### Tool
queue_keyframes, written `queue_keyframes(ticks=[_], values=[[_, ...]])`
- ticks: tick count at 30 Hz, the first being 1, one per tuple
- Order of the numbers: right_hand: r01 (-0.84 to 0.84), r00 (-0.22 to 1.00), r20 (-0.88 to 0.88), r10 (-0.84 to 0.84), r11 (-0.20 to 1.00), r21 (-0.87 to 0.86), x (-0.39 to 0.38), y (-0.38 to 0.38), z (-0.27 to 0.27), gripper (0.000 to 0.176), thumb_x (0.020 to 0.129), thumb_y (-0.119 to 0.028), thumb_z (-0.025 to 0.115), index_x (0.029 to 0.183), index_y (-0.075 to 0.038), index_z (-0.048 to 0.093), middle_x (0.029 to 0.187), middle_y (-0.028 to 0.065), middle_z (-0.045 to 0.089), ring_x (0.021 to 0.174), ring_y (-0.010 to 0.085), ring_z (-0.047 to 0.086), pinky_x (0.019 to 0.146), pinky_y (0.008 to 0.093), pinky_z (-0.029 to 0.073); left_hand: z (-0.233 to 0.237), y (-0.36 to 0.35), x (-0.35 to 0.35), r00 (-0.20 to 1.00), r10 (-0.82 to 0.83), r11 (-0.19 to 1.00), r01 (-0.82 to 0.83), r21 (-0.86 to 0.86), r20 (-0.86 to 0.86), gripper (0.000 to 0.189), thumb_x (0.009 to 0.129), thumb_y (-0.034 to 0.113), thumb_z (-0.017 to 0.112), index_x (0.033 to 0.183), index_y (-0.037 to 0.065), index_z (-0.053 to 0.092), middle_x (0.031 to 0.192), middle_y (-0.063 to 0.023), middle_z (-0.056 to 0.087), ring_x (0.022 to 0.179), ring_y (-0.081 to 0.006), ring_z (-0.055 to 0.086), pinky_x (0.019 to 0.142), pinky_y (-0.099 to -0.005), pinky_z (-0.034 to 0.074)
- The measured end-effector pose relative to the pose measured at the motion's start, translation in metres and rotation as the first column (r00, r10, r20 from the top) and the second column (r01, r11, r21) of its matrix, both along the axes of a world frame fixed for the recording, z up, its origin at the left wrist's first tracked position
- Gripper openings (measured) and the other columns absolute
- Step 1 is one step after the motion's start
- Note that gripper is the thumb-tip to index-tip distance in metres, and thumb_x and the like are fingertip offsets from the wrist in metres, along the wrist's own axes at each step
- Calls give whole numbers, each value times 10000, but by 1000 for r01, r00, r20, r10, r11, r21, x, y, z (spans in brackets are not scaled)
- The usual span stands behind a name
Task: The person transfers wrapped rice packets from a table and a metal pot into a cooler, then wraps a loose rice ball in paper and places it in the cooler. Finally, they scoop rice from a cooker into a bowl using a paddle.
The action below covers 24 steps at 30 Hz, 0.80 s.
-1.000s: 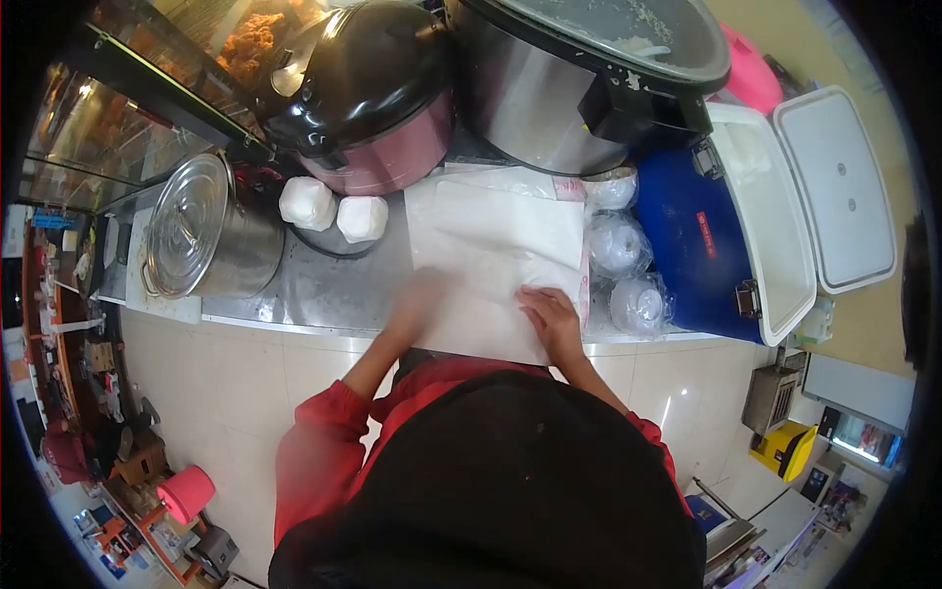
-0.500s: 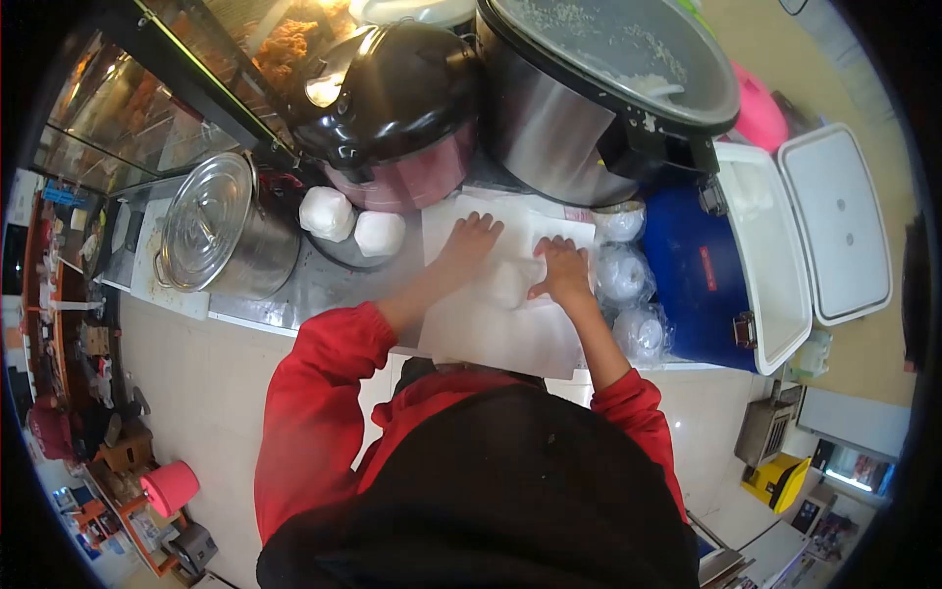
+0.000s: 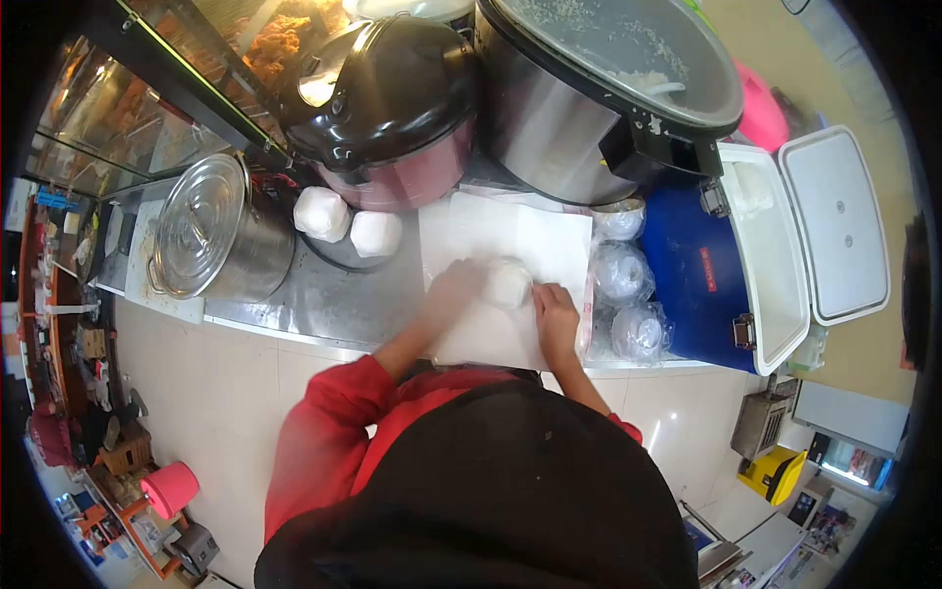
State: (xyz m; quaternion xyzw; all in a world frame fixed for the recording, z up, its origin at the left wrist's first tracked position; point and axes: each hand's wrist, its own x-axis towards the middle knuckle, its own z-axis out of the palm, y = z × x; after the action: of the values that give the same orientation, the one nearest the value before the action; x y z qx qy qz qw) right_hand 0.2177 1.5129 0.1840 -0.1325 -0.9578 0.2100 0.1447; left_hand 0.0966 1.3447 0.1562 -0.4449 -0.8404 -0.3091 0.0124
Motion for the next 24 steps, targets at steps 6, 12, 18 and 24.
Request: queue_keyframes(ticks=[6, 12, 18, 24], values=[[50, 998, 50, -49, 999, -14, 8, -32, -3, 499, 773, 59, 471, 1270, 16, 458, 1214, 173, 468, 1150, 299, 446, 983, 355, 387, -9, -9, 27, 964, 90, 992, -110, 67, 252, 256, 772, 29, 552, 1017, -36, 585, 964, -128, 500, 912, -289, 489, 802, -361, 449], [-151, 987, -128, 93, 794, -589, -6, -49, 23, 697, 716, 87, 420, 1390, 25, 253, 1382, 215, 346, 1289, 346, 328, 1080, 383, 244, 6, -16, 27, 950, 39, 997, -55, 44, 310, 263, 762, 61, 569, 995, -61, 580, 1050, -182, 463, 971, -342, 445, 852, -416, 407], [23, 953, -133, -271, 505, -863, -35, -85, 9, 637, 813, -133, 629, 1338, 43, 314, 1259, 219, 455, 1188, 283, 436, 1013, 339, 311, 20, -15, 29, 902, 54, 996, -78, 40, 429, 300, 753, 69, 574, 1009, -80, 528, 1066, -229, 455, 978, -377, 443, 862, -427, 388], [296, 859, 6, -513, 485, -823, -54, -82, 16, 613, 779, -246, 721, 1227, 54, 430, 1125, 161, 542, 1036, 238, 520, 901, 314, 405, 4, -9, 43, 937, 36, 984, -93, 150, 347, 479, 773, 73, 564, 1202, -86, 420, 1238, -223, 404, 1152, -373, 398, 995, -419, 331]])
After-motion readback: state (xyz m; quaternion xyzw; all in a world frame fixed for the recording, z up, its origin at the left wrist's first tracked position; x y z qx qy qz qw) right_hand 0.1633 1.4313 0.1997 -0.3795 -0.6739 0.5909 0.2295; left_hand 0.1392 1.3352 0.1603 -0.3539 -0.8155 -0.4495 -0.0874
